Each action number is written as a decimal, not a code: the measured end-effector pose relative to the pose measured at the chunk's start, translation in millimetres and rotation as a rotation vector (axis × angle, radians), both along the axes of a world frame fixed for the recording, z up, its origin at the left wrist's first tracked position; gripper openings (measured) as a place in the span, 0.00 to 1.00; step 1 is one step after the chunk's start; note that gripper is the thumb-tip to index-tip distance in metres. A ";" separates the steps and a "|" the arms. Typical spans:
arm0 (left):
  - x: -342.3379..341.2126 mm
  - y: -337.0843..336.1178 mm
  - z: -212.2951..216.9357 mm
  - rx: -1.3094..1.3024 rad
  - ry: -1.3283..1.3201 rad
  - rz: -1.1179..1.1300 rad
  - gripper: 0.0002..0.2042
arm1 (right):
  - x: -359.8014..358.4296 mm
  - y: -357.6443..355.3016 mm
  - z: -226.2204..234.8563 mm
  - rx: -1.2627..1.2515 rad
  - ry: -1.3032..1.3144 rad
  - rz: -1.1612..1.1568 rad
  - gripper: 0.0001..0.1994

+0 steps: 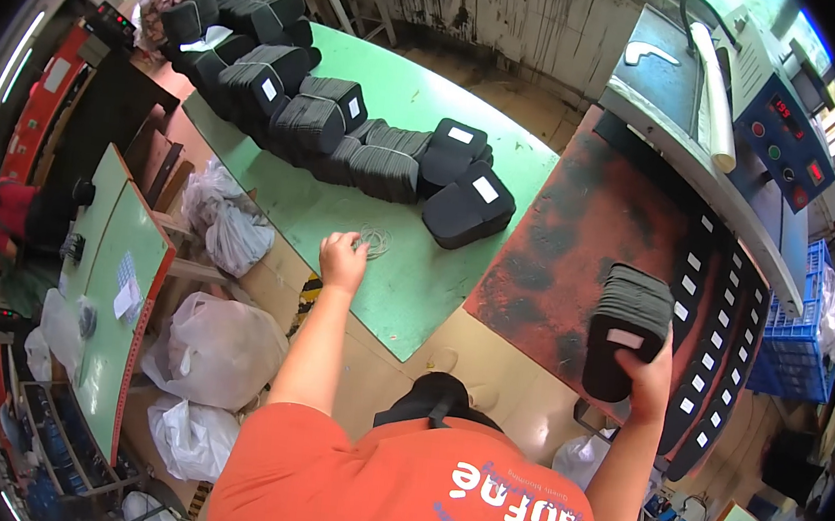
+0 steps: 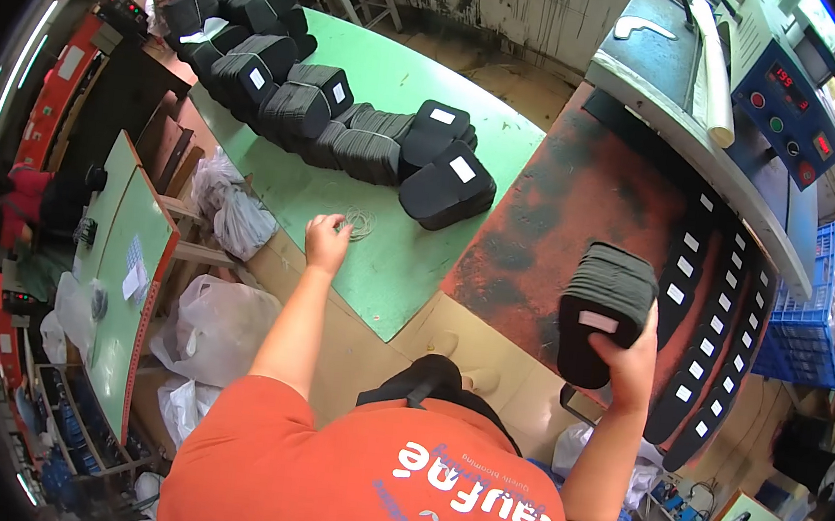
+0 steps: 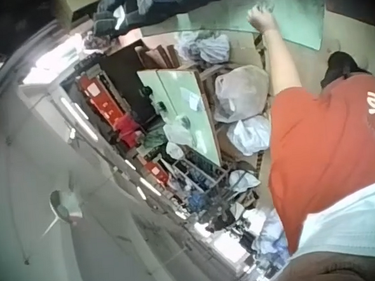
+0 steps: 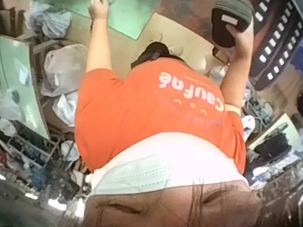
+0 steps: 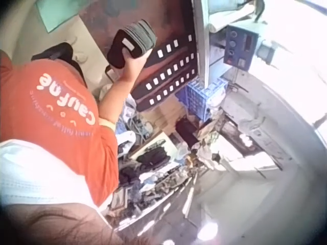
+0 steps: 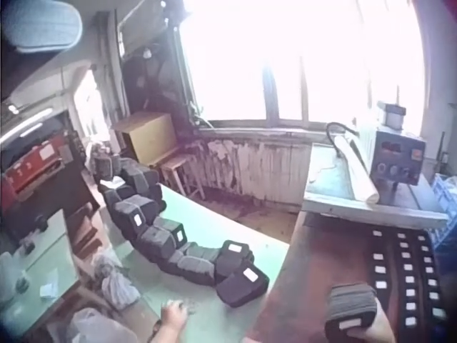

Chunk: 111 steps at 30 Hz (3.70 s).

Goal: Stacking and organizing black shoe components on a workstation next to a heat press machine.

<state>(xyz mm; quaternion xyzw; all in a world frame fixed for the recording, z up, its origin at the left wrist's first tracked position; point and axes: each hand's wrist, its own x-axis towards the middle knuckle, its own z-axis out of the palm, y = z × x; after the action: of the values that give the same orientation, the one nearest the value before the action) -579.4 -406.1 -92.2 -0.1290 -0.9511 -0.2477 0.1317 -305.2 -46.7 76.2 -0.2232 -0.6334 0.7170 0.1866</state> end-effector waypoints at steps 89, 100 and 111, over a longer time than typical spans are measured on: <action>137.3 533.4 89.3 0.327 -1.335 -1.030 0.15 | 130.5 99.4 -44.2 0.094 -0.221 -0.541 0.19; 221.8 560.1 65.8 0.423 -1.678 -1.015 0.15 | 174.4 111.9 -94.5 0.640 -0.285 -0.752 0.17; 223.7 617.3 85.4 0.500 -1.508 -1.060 0.16 | 261.0 133.5 -43.9 -0.119 -0.086 -0.662 0.53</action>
<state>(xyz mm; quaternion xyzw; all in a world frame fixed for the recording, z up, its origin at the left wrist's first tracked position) -355.7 211.3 -6.8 -0.3176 -0.5230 -0.4893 -0.6215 -44.2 86.7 32.3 -0.4575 -0.4909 0.6431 0.3691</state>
